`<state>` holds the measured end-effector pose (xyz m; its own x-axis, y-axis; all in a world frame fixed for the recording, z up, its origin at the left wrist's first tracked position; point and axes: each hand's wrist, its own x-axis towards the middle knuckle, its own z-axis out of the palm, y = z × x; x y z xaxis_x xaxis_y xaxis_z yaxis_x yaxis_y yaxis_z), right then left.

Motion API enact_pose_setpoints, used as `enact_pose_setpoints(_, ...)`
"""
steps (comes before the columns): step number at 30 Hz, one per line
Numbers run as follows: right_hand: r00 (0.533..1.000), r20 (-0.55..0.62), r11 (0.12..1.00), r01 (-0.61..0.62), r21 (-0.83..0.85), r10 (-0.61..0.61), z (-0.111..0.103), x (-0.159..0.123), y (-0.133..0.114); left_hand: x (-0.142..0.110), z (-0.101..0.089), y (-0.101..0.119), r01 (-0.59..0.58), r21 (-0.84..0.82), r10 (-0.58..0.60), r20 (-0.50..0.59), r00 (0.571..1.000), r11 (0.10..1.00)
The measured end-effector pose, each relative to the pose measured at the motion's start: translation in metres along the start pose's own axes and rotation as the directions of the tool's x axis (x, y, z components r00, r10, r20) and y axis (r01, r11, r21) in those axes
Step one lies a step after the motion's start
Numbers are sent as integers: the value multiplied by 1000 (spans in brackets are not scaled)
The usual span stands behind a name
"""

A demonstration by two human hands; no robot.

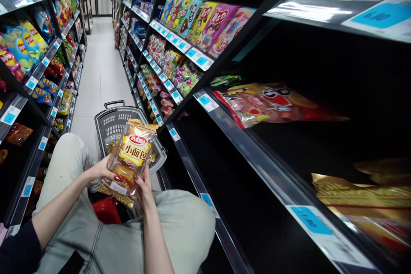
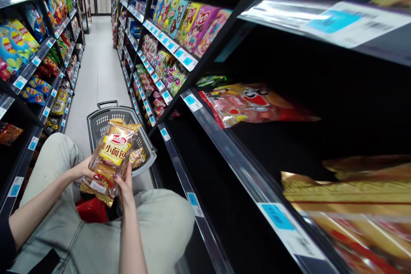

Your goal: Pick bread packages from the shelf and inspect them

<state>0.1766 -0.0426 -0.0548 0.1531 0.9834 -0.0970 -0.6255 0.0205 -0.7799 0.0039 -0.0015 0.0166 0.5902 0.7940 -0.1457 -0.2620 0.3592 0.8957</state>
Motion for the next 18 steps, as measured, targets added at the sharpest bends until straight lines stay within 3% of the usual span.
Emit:
enact_pose_setpoints(8,989,-113,993,-104,-51,97,-4,13,20,2,-10,-14,201,-67,-209,-140,968,977)
enact_pose_setpoints(18,979,-135,985,-161,-58,152,2,12,15,3,-14,-21,228,1,-222,-222,949,974)
